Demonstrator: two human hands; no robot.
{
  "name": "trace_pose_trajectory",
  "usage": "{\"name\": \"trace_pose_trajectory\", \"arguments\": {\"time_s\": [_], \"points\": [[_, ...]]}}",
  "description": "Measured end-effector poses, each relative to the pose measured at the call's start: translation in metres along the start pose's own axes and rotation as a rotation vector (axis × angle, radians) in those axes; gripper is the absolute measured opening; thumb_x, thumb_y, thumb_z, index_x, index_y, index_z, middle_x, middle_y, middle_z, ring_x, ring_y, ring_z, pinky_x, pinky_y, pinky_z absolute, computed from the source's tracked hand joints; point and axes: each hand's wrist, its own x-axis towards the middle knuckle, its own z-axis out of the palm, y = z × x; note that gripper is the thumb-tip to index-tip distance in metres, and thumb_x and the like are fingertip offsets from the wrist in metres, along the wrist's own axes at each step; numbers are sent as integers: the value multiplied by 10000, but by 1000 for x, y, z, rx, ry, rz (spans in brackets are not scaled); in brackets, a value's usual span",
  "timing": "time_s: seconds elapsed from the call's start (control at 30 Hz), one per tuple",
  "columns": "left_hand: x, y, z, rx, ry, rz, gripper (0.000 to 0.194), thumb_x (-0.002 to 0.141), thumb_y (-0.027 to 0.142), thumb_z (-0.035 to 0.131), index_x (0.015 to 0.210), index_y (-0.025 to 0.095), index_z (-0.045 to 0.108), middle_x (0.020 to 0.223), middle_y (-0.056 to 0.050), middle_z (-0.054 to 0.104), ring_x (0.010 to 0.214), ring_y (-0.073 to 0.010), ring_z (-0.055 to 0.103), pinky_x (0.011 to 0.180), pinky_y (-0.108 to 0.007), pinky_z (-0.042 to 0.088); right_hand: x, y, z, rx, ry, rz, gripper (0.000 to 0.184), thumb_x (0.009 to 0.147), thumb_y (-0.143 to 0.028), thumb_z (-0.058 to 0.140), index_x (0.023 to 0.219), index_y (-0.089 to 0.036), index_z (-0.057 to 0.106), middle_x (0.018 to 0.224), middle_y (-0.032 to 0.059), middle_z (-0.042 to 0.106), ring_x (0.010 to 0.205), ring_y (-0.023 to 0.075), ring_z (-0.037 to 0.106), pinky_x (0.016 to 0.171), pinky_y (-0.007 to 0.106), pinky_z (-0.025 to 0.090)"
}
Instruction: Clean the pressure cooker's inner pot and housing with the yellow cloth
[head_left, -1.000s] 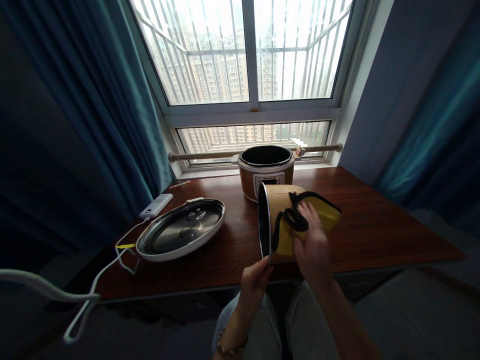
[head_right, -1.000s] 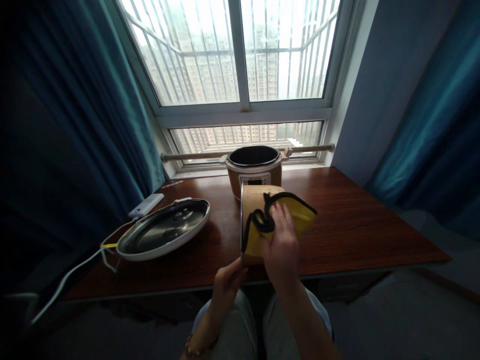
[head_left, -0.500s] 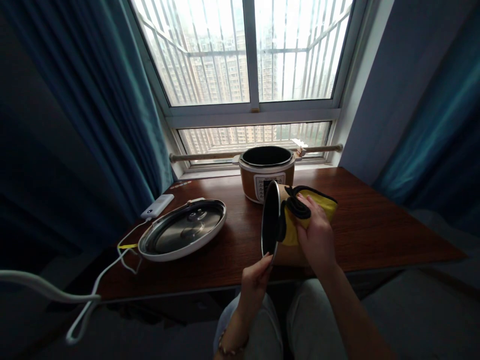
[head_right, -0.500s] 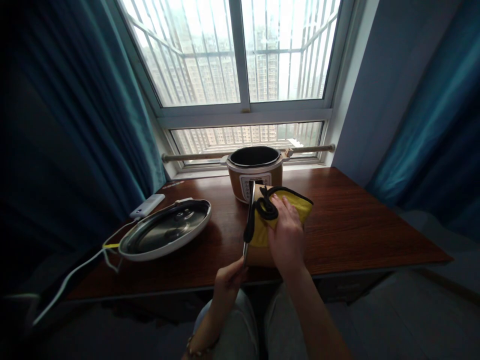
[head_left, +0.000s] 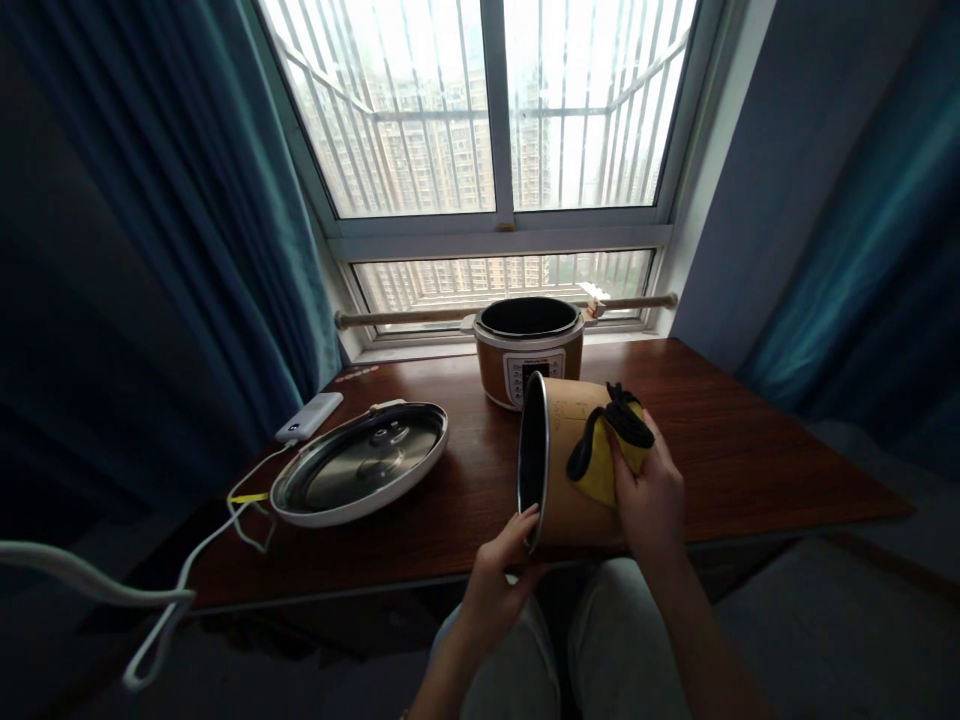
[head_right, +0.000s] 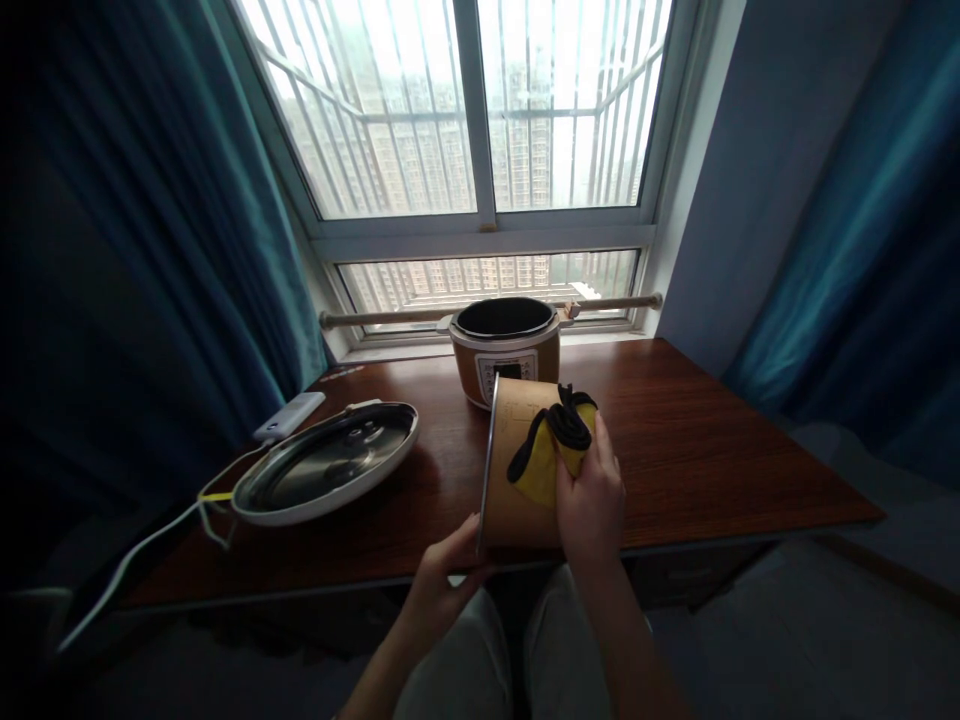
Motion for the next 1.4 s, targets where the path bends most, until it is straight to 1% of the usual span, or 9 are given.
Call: {"name": "trace_pose_trajectory", "arguments": {"time_s": [0.1,0.2,0.3,0.47,0.73,0.97,1.13,1.3,1.4], "points": [[8,27,-8,-102,9,-69,475,790,257,590,1252,180,509,1235,-100,566,1132,-236,533,973,-368,424,-9,-2,0,-8,1,-26,545,831,-353,471,1332,-157,389,1374,133,402,1204,261,445,968,416,388],[24,52,-10,-137,47,-80,394,840,312,517,1194,143,560,1158,-112,618,1046,-228,589,882,-310,481,-17,-2,-1,-15,9,-58,549,834,-331,469,1352,-183,359,1389,125,380,1209,266,437,966,430,386],[36,63,-7,-109,73,-77,375,830,331,526,1129,119,606,1026,-106,679,898,-214,642,776,-272,511,-22,-1,-2,-24,14,-74,542,842,-313,455,1362,-209,341,1398,115,370,1220,267,426,966,444,384],[38,55,-3,-149,78,-56,347,813,313,554,1095,127,632,933,-76,703,797,-192,652,715,-253,516,-24,1,-2,-18,32,-113,542,842,-294,445,1365,-210,332,1396,115,372,1228,267,418,967,450,383],[46,39,-2,-251,123,-56,355,792,316,580,1081,119,643,946,-84,700,858,-214,651,748,-284,526,-15,5,10,-18,22,-141,554,819,-236,453,1359,-222,332,1402,96,367,1246,250,400,985,436,372],[53,24,3,-236,182,-82,388,758,361,606,1039,99,660,922,-95,705,806,-210,655,722,-294,533,-12,14,23,17,23,-169,563,805,-199,452,1356,-192,334,1414,124,337,1276,249,358,998,450,355],[46,13,7,-216,211,-82,389,746,367,615,1020,97,667,842,-81,712,745,-197,656,672,-278,535,-18,21,25,48,22,-206,537,816,-215,446,1345,-185,358,1424,126,317,1283,264,339,1001,483,341],[33,12,8,-232,131,-66,363,802,325,557,1090,116,633,962,-93,692,872,-211,642,781,-295,509,-19,4,22,-38,17,-279,502,809,-232,443,1308,-182,418,1430,89,317,1329,291,232,1018,513,304],[26,12,9,-213,83,-31,320,828,312,522,1052,122,648,919,-74,690,812,-192,631,728,-260,496,-15,-19,22,-104,-78,-368,500,780,-211,446,1279,-170,459,1417,69,348,1348,298,167,1050,525,245]]}}
